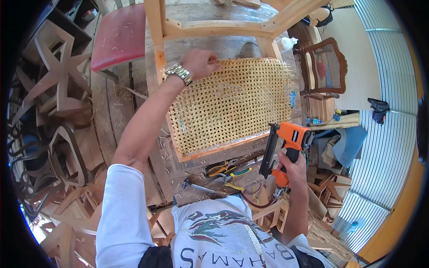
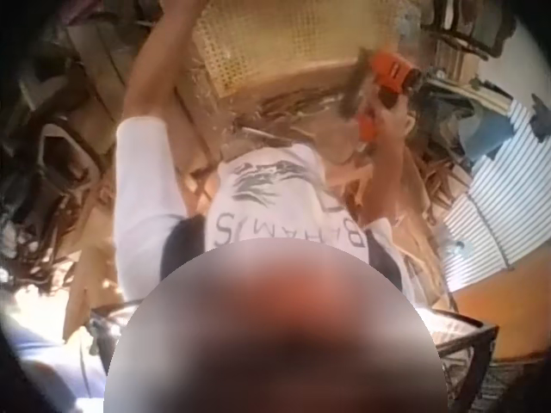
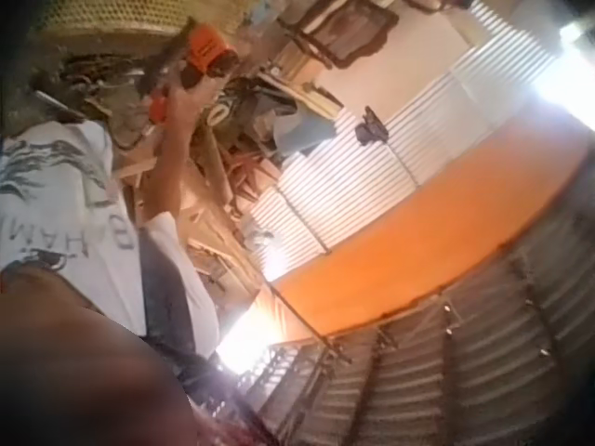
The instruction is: Attaching rattan cane webbing to a wooden chair frame using a hammer and a pneumatic staple gun.
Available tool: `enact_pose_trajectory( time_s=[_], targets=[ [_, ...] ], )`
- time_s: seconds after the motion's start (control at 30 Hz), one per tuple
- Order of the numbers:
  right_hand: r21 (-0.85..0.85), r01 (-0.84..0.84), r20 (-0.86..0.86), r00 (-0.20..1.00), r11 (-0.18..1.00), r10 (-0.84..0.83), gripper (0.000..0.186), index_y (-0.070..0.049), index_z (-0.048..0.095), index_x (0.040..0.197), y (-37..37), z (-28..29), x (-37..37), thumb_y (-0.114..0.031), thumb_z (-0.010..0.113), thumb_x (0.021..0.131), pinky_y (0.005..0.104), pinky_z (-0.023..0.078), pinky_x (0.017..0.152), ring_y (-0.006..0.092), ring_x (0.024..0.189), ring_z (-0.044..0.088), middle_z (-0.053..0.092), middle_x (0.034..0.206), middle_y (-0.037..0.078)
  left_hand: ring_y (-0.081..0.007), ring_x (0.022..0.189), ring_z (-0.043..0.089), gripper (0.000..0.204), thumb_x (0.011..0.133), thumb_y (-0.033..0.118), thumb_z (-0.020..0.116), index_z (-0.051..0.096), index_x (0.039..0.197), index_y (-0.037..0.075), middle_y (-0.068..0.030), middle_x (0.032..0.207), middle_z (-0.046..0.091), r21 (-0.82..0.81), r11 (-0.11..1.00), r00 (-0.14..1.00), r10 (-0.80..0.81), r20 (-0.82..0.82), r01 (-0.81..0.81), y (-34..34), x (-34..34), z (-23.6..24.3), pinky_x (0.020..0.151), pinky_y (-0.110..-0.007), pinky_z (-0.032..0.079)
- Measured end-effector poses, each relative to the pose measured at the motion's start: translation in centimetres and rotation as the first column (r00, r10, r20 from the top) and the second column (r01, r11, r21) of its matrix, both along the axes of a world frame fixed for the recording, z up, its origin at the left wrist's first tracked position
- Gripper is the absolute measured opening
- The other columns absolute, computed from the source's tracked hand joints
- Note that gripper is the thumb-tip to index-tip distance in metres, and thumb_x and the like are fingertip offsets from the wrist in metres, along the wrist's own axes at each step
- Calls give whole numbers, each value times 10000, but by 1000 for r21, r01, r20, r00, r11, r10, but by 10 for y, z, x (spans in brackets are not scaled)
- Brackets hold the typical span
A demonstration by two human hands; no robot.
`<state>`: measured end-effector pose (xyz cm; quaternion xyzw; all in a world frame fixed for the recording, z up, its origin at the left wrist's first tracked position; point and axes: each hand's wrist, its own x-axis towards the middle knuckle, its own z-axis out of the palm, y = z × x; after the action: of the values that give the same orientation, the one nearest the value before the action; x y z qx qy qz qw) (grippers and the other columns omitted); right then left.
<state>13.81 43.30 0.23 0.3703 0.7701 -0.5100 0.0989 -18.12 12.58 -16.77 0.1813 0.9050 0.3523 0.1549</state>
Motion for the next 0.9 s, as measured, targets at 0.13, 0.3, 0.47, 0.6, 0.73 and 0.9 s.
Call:
enact_pose_trajectory(
  time_s=[0.13, 0.3, 0.47, 0.6, 0.73, 0.9],
  targets=[
    [-32, 9, 12, 1000, 999, -9, 260, -8, 633, 1097, 2, 2, -1, -140, 806, 955, 313, 540, 597, 127, 642, 627, 633, 751, 22, -332, 1028, 772, 418, 927, 475, 782, 771, 1263, 226, -110, 1116, 819, -10, 1000, 997, 4, -74, -5, -4, 6, -4, 863, -485, 596],
    [-37, -50, -19, 999, 998, 49, 247, -14, 643, 1101, -5, 8, -25, -147, 799, 963, 312, 533, 610, 124, 655, 640, 648, 754, 21, -332, 1031, 772, 595, 914, 617, 756, 759, 1287, 154, -133, 1148, 813, 41, 999, 1000, 18, 13, -19, -13, 5, -4, 873, -464, 595],
    [-12, -255, -24, 967, 967, 255, 249, -18, 656, 1135, -21, 1, -78, -150, 789, 972, 286, 517, 581, 103, 634, 640, 654, 753, 6, -331, 1147, 748, 969, 875, 800, 718, 673, 1427, 5, -225, 1250, 772, -7, 1000, 981, -23, 195, 25, -23, 1, 1, 988, -414, 575],
    [-104, -275, -37, 962, 956, 272, 255, -17, 657, 1145, -41, -12, -122, -150, 782, 967, 289, 515, 554, 97, 604, 630, 643, 727, 1, -277, 1127, 744, 989, 865, 780, 755, 656, 1446, -15, -205, 1231, 780, 70, 998, 948, -28, 316, 6, -23, -2, 6, 977, -383, 576],
    [-137, -336, -14, 941, 932, 337, 264, -15, 656, 1151, -58, -20, -155, -161, 770, 963, 296, 516, 542, 103, 585, 627, 634, 704, 7, -236, 1072, 743, 912, 873, 724, 791, 689, 1394, -18, -189, 1191, 789, 114, 993, 934, -13, 357, -30, -23, -3, 5, 937, -356, 580],
    [-98, -389, 8, 920, 916, 391, 278, -19, 656, 1168, -69, -23, -179, -180, 762, 968, 292, 502, 532, 109, 576, 623, 635, 696, 12, -201, 928, 717, 833, 889, 719, 769, 730, 1294, -7, -137, 1040, 792, 139, 990, 967, -30, 252, -5, -22, -3, -5, 839, -349, 566]
  ],
)
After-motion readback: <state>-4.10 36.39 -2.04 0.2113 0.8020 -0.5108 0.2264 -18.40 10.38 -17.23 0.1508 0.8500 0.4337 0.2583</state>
